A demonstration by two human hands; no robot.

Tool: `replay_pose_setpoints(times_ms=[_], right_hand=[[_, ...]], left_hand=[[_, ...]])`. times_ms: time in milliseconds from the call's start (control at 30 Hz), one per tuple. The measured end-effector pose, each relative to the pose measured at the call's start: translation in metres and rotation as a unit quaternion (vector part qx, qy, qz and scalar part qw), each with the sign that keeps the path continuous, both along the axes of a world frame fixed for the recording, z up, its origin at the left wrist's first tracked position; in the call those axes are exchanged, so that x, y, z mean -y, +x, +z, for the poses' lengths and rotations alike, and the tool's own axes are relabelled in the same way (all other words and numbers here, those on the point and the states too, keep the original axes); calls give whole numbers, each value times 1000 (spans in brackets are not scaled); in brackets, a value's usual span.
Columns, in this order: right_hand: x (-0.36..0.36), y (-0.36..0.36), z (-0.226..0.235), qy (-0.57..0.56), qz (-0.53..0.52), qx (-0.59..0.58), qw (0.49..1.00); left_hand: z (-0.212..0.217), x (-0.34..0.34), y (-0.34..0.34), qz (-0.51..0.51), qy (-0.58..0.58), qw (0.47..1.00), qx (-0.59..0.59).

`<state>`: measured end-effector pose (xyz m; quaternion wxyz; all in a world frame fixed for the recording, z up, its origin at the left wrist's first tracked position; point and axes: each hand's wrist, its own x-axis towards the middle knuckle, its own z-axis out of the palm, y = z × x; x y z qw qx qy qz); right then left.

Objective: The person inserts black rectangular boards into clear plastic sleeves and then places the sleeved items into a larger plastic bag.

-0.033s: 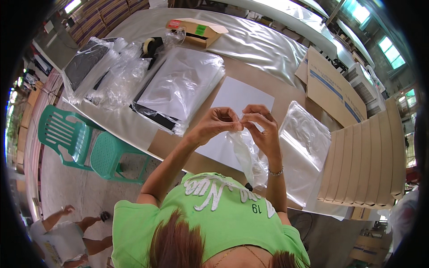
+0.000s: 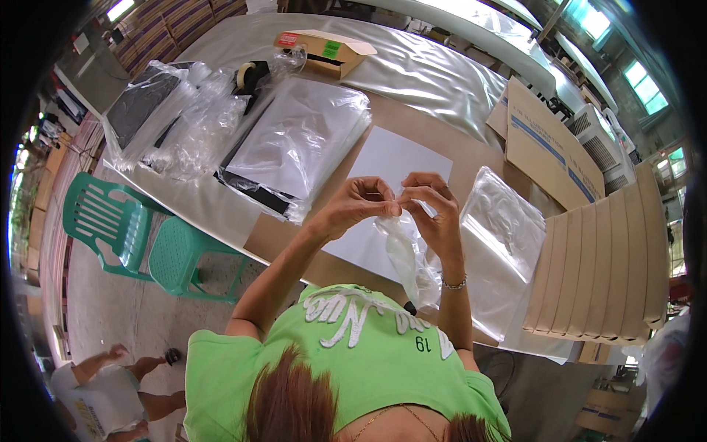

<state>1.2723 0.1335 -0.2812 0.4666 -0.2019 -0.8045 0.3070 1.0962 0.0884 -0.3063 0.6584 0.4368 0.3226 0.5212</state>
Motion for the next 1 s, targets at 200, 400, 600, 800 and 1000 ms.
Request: replay_pose_setpoints(times_ms=[200,400,600,800,1000], right_hand=[[0,-4,-3,-26,8,-54,998],[-3,-5,-14,-94,81,-145,982],[-1,-7,-19,-180,184,-279,925],[-9,6,-18,-174,153,-278,932],[-5,3,-3,-130,98,-173,971]], left_hand=[[-3,0,4,-23,2,998,66],[-8,-1,10,-75,-4,987,145],[-8,1,13,-82,-49,973,212],[-11,4,1,-59,-78,975,201],[-16,5,2,-70,-82,975,193]])
